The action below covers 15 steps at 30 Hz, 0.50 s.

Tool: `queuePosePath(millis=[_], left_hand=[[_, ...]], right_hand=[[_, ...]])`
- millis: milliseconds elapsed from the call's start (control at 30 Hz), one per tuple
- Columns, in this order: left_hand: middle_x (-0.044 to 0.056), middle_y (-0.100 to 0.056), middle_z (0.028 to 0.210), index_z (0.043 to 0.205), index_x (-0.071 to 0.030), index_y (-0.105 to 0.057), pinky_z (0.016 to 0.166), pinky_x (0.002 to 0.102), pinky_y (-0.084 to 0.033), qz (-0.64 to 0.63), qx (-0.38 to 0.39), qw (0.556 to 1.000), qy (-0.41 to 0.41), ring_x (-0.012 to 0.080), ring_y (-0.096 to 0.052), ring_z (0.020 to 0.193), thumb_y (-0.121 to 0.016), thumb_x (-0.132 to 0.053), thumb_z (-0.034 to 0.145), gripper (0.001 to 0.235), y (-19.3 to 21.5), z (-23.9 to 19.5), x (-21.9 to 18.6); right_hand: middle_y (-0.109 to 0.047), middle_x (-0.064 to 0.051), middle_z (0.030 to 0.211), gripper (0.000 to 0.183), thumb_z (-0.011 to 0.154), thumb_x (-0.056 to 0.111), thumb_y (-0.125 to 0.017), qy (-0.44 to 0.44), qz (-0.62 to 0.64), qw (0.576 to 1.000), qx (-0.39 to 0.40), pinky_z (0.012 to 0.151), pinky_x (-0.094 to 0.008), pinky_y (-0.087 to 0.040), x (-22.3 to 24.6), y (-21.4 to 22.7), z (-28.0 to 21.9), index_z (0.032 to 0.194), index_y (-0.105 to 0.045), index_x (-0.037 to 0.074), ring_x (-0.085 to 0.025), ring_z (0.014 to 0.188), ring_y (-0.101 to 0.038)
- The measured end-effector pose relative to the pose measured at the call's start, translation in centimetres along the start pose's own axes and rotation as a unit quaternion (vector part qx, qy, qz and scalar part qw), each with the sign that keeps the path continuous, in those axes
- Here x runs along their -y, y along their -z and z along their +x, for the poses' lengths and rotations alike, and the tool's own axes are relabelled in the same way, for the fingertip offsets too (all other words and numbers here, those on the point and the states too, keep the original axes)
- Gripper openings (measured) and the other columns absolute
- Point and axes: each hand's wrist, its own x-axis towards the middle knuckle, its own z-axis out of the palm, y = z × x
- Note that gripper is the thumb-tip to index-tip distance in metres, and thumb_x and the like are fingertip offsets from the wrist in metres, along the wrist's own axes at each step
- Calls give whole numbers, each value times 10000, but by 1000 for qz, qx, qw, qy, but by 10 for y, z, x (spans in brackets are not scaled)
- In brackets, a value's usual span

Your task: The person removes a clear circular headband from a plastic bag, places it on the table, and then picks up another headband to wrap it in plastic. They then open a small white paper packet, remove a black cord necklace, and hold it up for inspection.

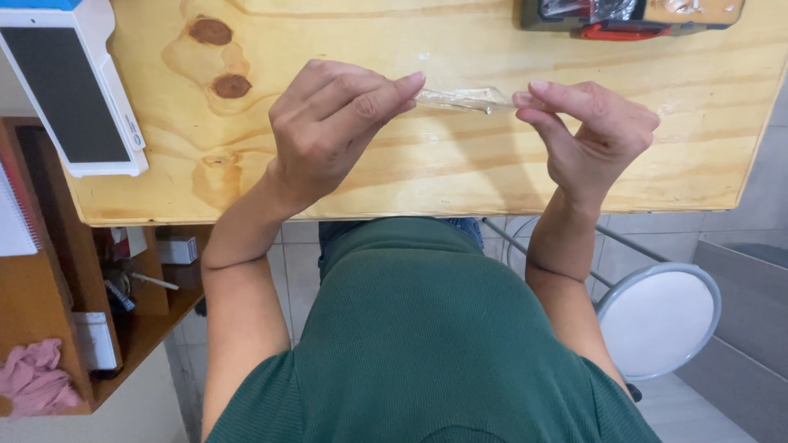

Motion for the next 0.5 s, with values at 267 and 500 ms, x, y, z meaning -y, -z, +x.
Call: queuePosePath(millis=[267,500], left_hand=[[14,-710,926,1080,-124,-786,797,346,-584,85,9,994,-63,211,-693,850,-670,-98,1018,134,11,12,-7],[60,-762,899,971,-77,-776,751,406,-649,-127,-73,989,4,282,-767,813,-695,-96,974,83,-6,2,-20]], right_hand=[[-777,-123,803,127,789,14,-923,36,-55,993,-94,749,-387,-611,34,-6,12,845,-813,41,-299,745,-755],[-767,-186,836,68,822,-45,-812,51,122,981,-139,773,-460,-648,55,-24,-5,839,-747,-35,-386,822,-795]])
